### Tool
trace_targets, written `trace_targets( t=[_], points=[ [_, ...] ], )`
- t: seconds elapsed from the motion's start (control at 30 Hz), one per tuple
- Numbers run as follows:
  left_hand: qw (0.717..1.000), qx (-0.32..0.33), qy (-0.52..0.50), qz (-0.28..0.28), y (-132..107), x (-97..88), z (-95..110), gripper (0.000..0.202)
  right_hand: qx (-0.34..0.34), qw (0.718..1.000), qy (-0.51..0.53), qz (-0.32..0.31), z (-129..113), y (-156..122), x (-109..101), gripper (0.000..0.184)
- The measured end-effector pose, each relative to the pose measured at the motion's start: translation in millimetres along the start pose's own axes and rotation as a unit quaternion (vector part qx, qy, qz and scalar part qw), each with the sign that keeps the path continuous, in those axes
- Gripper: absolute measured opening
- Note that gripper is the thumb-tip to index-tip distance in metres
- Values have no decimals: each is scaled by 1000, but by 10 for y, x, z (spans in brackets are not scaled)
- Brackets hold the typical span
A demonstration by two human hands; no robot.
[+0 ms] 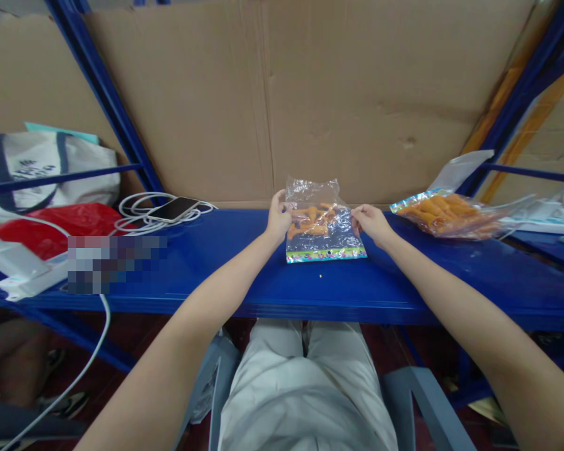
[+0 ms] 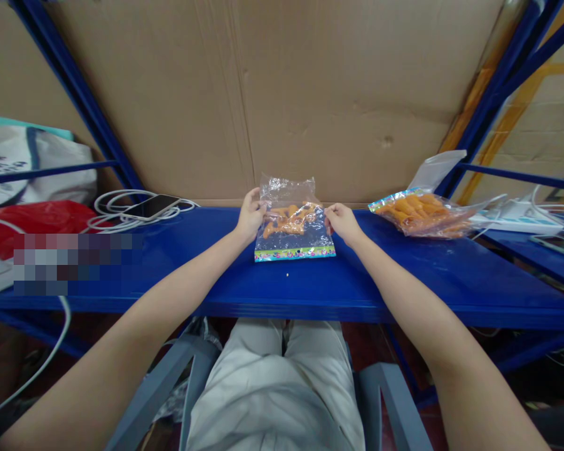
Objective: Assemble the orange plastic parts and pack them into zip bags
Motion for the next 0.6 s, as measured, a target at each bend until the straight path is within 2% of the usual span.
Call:
trace_targets(
  t=[0.17, 0.3, 0.5, 0.6],
  points=[
    [1000, -16, -11, -1, -37, 16, 39, 61, -63, 995, -71, -5, 3, 25, 3, 22],
    [1000, -27, -8, -2, -77, 14, 100, 58, -107, 983, -145, 44, -62, 11, -79, 20],
    [990, -106, 46, -84, -196, 179, -15, 31, -135, 968, -195, 84, -133, 3, -161, 21],
    [987, -121, 55, -91, -221, 211, -65, 23, -132, 965, -206, 90, -127, 15, -166, 21]
  ],
)
Point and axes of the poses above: each hand's wrist, its own y-axis towards the middle knuckle, its own x-axis out of the palm, z = x × y, the point moved 8 cm from there along y, towards the middle knuckle, and after that the axes turned 2 degrees about x, right-handed, at the moved point
